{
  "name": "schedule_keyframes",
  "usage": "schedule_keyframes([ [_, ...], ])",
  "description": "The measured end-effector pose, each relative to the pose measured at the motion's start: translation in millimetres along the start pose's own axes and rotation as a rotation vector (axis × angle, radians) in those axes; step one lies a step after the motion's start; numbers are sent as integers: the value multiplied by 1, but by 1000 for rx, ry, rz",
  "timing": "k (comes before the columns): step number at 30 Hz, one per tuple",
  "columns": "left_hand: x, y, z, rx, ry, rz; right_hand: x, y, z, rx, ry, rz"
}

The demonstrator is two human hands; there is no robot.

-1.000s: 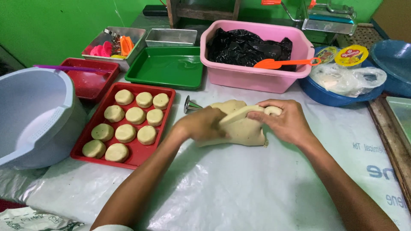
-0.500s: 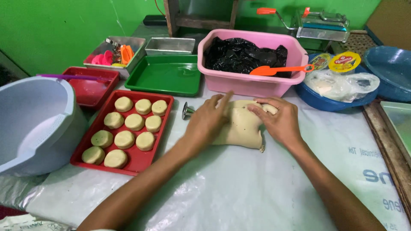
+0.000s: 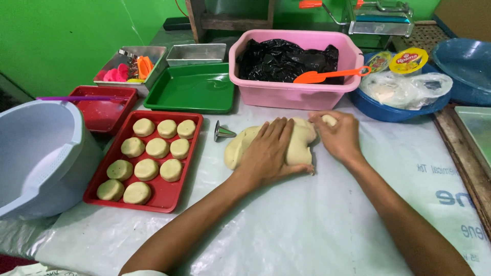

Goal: Filling and shaping small dough balls with a dark paste in a bakery environment.

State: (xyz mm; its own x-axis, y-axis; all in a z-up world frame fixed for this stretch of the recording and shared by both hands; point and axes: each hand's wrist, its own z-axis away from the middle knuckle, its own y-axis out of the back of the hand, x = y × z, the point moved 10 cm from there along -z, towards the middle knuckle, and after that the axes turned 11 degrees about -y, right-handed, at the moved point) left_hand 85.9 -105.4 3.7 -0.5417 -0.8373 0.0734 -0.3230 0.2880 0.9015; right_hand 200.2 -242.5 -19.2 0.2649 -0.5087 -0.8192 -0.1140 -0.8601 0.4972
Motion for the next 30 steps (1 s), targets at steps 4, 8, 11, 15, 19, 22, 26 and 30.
schedule_keyframes([
  [4, -5, -15, -1, -52, 34, -39, -6, 26, -7, -12, -45, -74],
  [8, -3, -19, 2, 30, 57, -116, -9, 27, -1, -213, -205, -87],
  [11, -5, -22, 1, 77, 69, -143, -22, 21, 10, -350, -218, -40],
  [15, -12, -15, 0, 258, 64, -145, -39, 6, 22, -592, -86, 234],
  [19, -23, -22, 1, 264, 107, -103, -46, 4, 42, -765, -172, 425],
  [22, -24, -9, 1, 288, 132, -81, -47, -4, 56, -838, -176, 509],
  [26, -26, 8, -5, 132, 208, 134, -32, -20, 53, -795, -8, 679],
  [30, -25, -12, -27, 48, 119, 62, -41, -25, 61, -839, 30, 711],
])
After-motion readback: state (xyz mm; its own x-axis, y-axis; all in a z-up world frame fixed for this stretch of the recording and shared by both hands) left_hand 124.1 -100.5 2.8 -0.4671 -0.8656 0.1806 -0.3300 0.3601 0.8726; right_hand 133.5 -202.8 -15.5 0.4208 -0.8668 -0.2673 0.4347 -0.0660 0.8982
